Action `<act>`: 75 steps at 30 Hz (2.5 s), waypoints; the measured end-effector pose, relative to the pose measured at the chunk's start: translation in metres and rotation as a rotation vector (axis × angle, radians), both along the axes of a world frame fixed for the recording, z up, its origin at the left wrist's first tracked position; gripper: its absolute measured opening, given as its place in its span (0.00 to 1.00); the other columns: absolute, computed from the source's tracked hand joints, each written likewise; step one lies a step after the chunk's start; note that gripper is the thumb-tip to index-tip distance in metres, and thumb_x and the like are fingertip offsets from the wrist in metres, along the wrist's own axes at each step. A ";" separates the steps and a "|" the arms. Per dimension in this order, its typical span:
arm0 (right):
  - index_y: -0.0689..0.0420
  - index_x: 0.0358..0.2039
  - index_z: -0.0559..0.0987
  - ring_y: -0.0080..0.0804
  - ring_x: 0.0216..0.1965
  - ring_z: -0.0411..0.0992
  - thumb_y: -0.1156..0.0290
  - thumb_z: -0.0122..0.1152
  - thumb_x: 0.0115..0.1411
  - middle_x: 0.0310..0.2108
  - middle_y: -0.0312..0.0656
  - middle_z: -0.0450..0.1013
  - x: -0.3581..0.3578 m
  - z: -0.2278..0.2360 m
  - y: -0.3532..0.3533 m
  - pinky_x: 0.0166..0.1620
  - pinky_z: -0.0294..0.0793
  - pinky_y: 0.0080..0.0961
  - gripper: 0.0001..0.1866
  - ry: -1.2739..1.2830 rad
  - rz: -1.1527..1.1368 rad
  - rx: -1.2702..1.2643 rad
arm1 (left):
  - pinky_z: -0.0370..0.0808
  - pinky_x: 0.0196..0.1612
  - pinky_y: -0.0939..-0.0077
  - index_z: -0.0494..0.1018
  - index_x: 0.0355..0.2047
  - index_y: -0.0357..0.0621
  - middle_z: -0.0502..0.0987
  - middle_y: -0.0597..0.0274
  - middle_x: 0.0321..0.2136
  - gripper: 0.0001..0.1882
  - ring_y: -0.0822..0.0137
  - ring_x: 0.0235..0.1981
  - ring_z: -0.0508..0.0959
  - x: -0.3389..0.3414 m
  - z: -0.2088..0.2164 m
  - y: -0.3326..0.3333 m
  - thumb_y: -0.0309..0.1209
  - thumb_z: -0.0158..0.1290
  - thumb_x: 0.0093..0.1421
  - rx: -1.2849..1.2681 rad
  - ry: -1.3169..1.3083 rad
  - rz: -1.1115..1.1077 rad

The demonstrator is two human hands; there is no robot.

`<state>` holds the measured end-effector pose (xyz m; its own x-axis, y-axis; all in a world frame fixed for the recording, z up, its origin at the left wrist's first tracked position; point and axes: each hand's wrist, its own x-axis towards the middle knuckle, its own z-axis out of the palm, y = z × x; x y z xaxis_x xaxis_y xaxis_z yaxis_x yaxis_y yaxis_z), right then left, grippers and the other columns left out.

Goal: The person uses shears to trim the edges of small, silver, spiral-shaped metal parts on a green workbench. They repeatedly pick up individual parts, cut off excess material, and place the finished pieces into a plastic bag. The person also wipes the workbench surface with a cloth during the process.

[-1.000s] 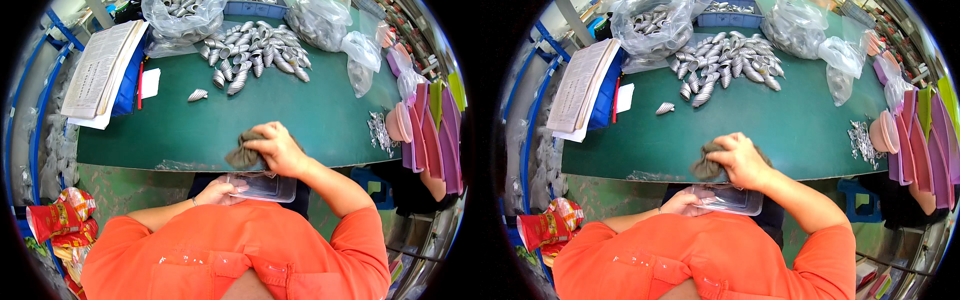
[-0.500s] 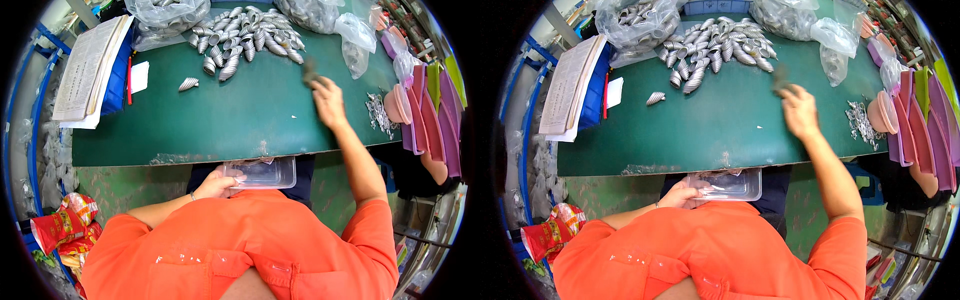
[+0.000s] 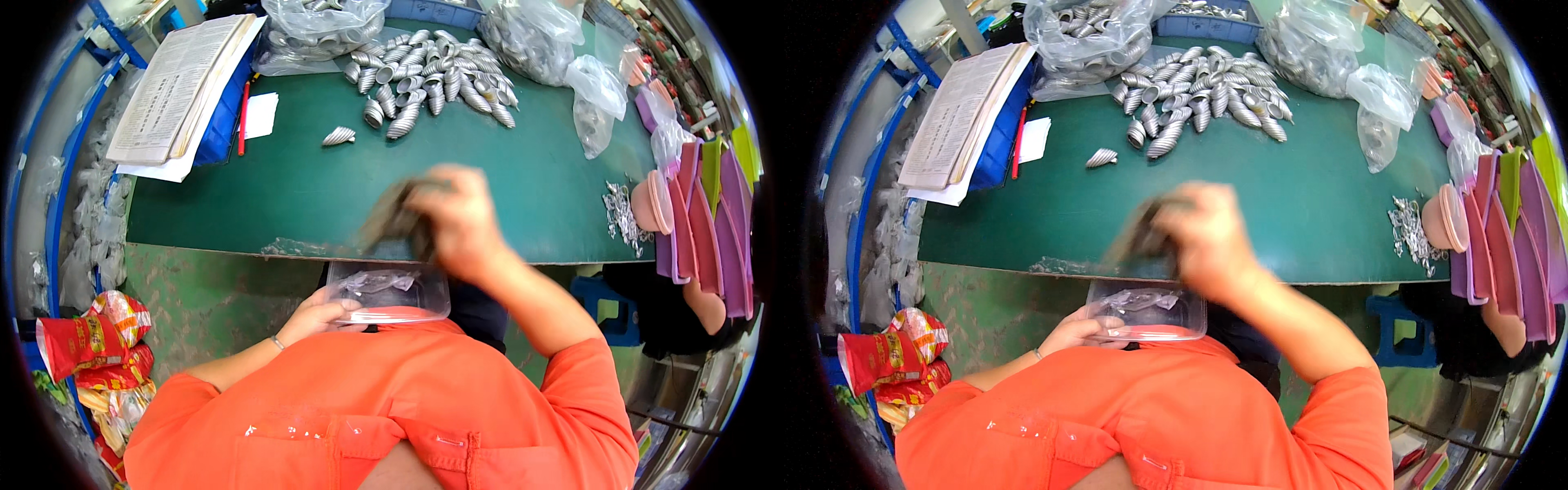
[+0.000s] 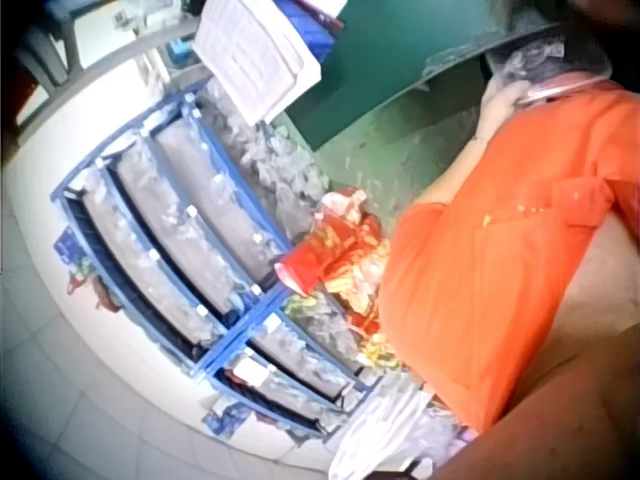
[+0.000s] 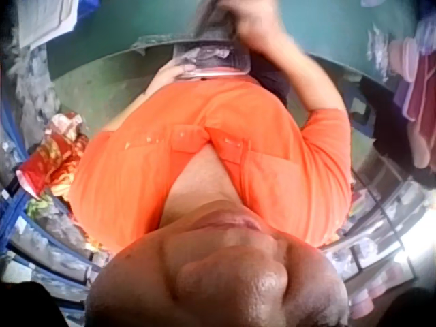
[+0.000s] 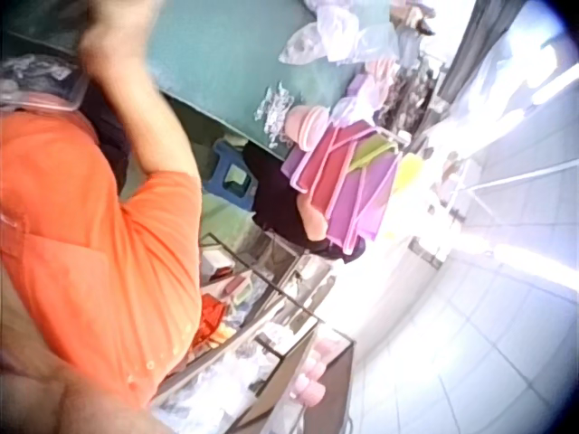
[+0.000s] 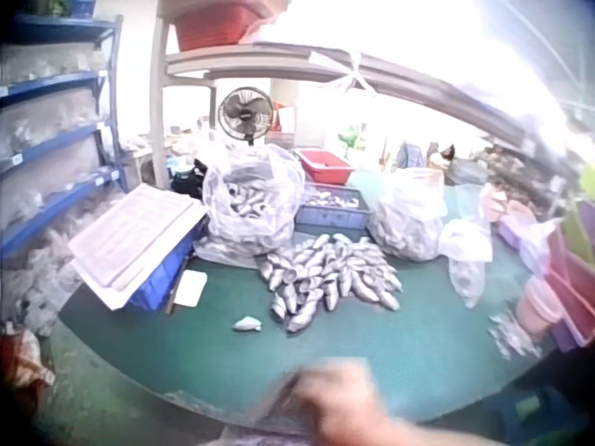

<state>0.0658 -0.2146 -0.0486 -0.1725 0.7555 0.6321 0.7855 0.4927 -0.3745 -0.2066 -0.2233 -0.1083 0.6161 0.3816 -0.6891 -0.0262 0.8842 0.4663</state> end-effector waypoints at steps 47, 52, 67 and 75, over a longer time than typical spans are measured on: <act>0.48 0.45 0.80 0.51 0.48 0.67 0.68 0.58 0.57 0.51 0.44 0.70 0.120 -0.053 0.043 0.51 0.69 0.42 0.15 -0.311 -0.774 -0.220 | 0.74 0.45 0.71 0.40 0.67 0.40 0.61 0.51 0.55 0.50 0.62 0.51 0.67 -0.002 -0.025 0.013 0.23 0.58 0.50 0.473 0.031 -0.036; 0.47 0.41 0.81 0.50 0.46 0.68 0.74 0.59 0.52 0.47 0.43 0.72 0.057 -0.046 0.057 0.46 0.69 0.44 0.15 -0.233 -0.382 -0.192 | 0.74 0.44 0.73 0.41 0.67 0.40 0.64 0.54 0.51 0.49 0.64 0.49 0.69 0.000 -0.027 0.010 0.21 0.58 0.50 0.475 0.053 -0.005; 0.53 0.34 0.81 0.49 0.43 0.68 0.80 0.57 0.43 0.41 0.47 0.72 -0.035 -0.015 0.042 0.45 0.68 0.42 0.16 -0.028 0.049 -0.121 | 0.78 0.49 0.57 0.43 0.67 0.49 0.63 0.46 0.52 0.46 0.56 0.46 0.74 -0.026 0.002 -0.005 0.11 0.51 0.51 0.144 0.142 0.230; 0.52 0.29 0.80 0.45 0.40 0.68 0.76 0.58 0.43 0.41 0.40 0.72 -0.085 -0.027 0.039 0.41 0.69 0.38 0.10 -0.122 0.382 -0.187 | 0.78 0.49 0.56 0.46 0.66 0.48 0.64 0.46 0.51 0.42 0.51 0.49 0.74 -0.047 0.016 -0.015 0.14 0.48 0.53 0.156 0.112 0.373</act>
